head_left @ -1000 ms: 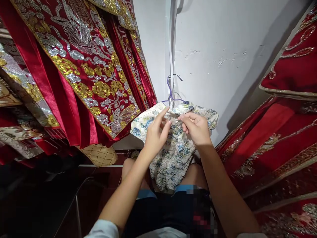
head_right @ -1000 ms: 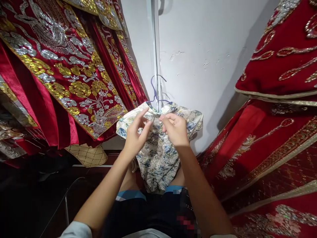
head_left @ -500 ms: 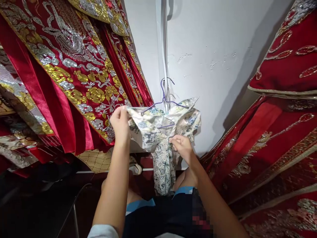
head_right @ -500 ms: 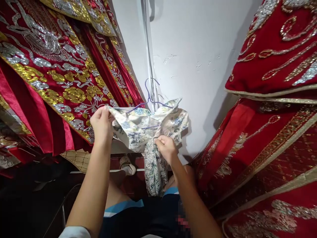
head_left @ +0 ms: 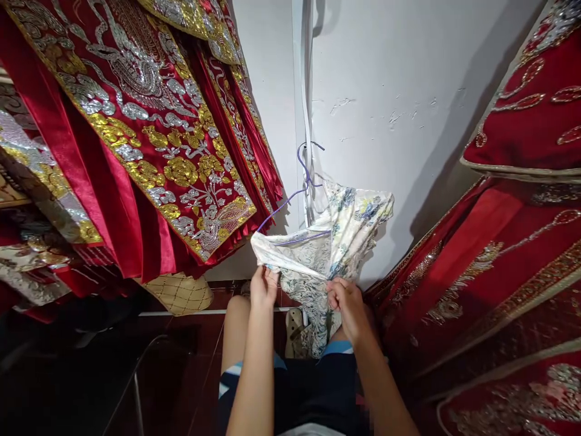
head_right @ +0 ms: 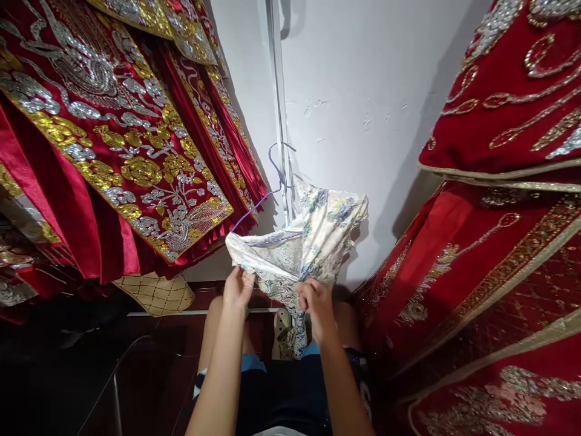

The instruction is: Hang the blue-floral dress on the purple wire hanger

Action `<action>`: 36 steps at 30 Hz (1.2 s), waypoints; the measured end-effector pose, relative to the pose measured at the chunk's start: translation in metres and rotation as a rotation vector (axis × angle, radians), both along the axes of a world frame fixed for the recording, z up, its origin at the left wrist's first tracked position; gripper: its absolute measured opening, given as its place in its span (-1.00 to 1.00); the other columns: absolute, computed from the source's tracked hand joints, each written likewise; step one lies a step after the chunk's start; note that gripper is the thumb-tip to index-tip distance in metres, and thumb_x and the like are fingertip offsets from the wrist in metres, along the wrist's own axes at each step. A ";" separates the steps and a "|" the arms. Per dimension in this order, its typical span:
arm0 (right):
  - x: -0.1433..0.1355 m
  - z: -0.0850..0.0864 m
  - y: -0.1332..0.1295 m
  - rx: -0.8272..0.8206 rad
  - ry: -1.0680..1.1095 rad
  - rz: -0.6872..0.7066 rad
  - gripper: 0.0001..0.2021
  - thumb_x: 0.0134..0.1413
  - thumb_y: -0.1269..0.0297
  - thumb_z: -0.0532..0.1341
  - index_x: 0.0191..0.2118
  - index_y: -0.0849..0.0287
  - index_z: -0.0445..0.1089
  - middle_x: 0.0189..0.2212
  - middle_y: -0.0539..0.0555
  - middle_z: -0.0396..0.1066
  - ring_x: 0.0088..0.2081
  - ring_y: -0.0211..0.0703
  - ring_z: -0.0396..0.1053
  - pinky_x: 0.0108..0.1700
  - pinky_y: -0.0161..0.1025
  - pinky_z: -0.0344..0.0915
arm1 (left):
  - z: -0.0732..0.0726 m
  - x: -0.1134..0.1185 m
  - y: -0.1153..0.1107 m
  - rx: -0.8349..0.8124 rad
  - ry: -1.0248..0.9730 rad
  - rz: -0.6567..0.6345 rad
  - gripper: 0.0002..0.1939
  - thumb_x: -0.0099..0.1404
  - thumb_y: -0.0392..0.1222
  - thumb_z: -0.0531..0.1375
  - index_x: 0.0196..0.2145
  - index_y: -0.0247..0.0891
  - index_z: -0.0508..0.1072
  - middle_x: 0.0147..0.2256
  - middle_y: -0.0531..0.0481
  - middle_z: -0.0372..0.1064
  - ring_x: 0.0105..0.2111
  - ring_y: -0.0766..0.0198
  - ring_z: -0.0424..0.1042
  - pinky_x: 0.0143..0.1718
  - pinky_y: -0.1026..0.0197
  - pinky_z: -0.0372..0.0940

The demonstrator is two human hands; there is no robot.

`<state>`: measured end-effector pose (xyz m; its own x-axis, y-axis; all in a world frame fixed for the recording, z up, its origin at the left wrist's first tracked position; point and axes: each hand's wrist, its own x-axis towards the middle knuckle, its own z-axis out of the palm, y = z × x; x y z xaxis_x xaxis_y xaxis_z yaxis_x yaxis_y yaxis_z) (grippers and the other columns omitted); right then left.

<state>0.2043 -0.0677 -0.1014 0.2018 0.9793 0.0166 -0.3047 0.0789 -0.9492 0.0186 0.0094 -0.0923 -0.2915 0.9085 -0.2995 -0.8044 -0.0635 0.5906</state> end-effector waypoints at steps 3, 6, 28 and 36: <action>0.013 -0.008 -0.003 -0.006 0.152 -0.094 -0.73 -0.07 0.13 0.32 -0.59 0.13 0.29 -0.77 -0.14 0.06 -0.68 -0.38 -0.05 -0.59 -0.32 -0.13 | -0.017 0.012 -0.015 0.011 0.228 -0.008 -0.93 0.19 -0.29 0.30 -0.39 -0.33 0.47 -0.51 0.05 0.38 -0.51 0.39 0.42 -0.36 0.32 0.45; 0.023 -0.004 -0.007 0.005 0.195 -0.130 -0.71 -0.06 0.16 0.36 -0.59 0.14 0.29 -0.72 -0.13 0.05 -0.65 -0.39 -0.02 -0.59 -0.34 -0.06 | -0.021 0.013 -0.024 0.061 0.454 -0.037 -0.87 0.11 -0.22 0.33 -0.45 -0.34 0.50 -0.48 0.04 0.40 -0.44 0.35 0.40 -0.29 0.26 0.46; 0.052 -0.007 -0.029 0.047 -0.599 0.330 -0.59 -0.23 0.19 0.49 -0.16 0.12 0.55 -0.22 0.14 0.57 -0.16 0.12 0.48 -0.17 -0.09 0.42 | 0.038 0.060 -0.084 0.434 0.546 -0.569 -0.65 0.13 0.07 0.42 -0.40 -0.30 0.56 -0.39 -0.03 0.38 -0.41 0.31 0.30 -0.35 0.30 0.21; 0.007 0.023 -0.039 0.172 -0.261 0.513 -0.60 -0.11 0.32 0.39 -0.06 0.08 0.52 -0.17 0.11 0.56 -0.12 0.07 0.49 -0.04 -0.04 0.45 | 0.034 0.049 -0.090 0.611 0.845 -0.742 -0.50 0.30 0.09 0.29 0.13 -0.12 0.47 0.09 -0.17 0.36 0.13 0.03 0.32 0.15 0.15 0.21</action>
